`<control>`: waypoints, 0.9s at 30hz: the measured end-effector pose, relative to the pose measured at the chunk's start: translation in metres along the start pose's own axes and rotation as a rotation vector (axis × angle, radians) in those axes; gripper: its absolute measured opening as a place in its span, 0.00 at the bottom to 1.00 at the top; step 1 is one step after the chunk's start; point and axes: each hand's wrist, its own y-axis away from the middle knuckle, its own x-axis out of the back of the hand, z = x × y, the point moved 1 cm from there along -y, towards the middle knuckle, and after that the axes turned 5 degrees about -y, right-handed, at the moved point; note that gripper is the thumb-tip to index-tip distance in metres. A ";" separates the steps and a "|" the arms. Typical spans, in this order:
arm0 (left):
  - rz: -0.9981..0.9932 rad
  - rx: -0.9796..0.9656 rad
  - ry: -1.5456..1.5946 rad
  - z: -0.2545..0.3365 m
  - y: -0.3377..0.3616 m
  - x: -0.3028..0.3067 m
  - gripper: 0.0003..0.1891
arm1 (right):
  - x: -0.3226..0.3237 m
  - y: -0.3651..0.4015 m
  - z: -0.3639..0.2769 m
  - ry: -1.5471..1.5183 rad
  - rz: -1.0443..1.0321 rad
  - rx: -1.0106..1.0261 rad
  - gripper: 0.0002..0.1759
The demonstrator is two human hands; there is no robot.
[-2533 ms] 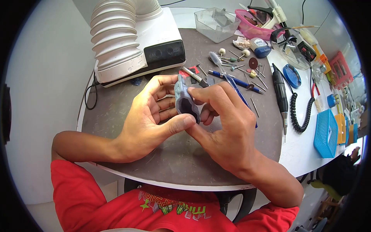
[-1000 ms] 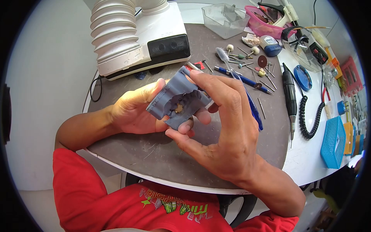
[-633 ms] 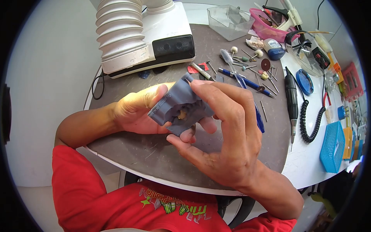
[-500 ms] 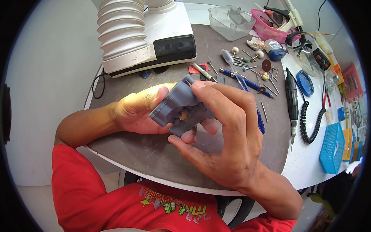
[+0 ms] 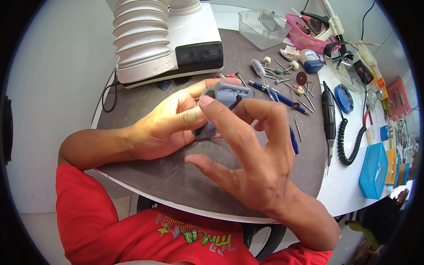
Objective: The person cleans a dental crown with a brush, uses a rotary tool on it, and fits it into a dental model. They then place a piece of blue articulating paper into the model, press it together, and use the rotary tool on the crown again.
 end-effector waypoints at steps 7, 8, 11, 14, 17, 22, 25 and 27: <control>0.112 -0.044 -0.036 -0.001 0.005 -0.005 0.33 | -0.008 0.003 0.011 -0.068 0.030 0.002 0.35; 0.114 -0.049 -0.034 -0.002 0.006 -0.006 0.33 | -0.007 0.003 0.009 -0.077 0.022 -0.053 0.32; 0.200 -0.038 0.057 -0.005 0.007 -0.002 0.30 | -0.001 -0.001 0.008 -0.078 0.002 -0.142 0.30; 0.247 -0.024 0.049 -0.008 0.011 0.003 0.25 | 0.003 -0.002 0.014 -0.098 -0.019 -0.189 0.30; 0.295 -0.048 0.004 -0.009 0.011 0.003 0.24 | 0.006 -0.003 0.015 -0.131 -0.059 -0.209 0.29; 0.350 -0.038 -0.039 -0.006 0.013 0.003 0.24 | 0.005 -0.002 0.015 -0.215 -0.034 -0.276 0.24; 0.367 -0.063 -0.082 -0.004 0.017 0.006 0.23 | 0.001 0.003 0.019 -0.330 -0.008 -0.338 0.24; 0.368 -0.083 -0.107 -0.002 0.019 0.008 0.23 | -0.002 0.008 0.021 -0.421 0.010 -0.417 0.23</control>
